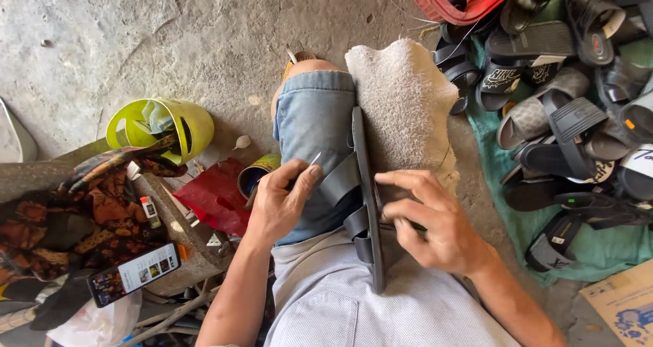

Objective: A person is manually sewing the strap of a black sandal back onto its sole using a needle and thread.

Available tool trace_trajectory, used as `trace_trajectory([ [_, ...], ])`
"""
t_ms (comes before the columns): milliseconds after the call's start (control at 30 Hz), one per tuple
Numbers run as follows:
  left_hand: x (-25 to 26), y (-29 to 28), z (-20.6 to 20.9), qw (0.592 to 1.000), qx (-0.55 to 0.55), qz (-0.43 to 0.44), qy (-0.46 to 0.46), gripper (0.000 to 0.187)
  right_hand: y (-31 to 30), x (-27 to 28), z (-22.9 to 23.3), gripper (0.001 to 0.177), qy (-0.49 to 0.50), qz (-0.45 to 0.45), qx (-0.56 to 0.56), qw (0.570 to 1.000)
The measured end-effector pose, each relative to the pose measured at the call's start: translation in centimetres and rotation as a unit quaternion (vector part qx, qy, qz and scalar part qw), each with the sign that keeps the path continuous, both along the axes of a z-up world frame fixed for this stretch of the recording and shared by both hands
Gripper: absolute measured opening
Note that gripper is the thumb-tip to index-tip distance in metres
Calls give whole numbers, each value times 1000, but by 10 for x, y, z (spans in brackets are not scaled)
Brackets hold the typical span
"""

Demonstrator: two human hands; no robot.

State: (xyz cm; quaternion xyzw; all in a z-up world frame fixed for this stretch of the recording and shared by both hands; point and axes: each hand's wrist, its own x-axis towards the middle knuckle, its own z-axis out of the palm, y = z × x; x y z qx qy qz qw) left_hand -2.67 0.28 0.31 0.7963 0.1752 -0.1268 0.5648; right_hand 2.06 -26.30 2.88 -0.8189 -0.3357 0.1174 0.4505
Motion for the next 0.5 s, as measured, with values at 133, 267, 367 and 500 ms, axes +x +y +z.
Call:
trace_trajectory([
  [133, 6, -7, 18, 998, -63, 18, -3, 17, -1, -11, 25, 24, 337, -33, 266, 903],
  [267, 0, -8, 21, 978, 180, -71, -82, 15, 27, -2, 43, 58, 302, -120, 40, 945],
  [367, -1, -3, 29, 999, -20, -10, -23, 17, 23, -8, 24, 83, 238, -105, -95, 961],
  [500, -3, -3, 14, 999, -34, 17, -18, 21, -5, -12, 2, 79, 308, -135, -104, 936],
])
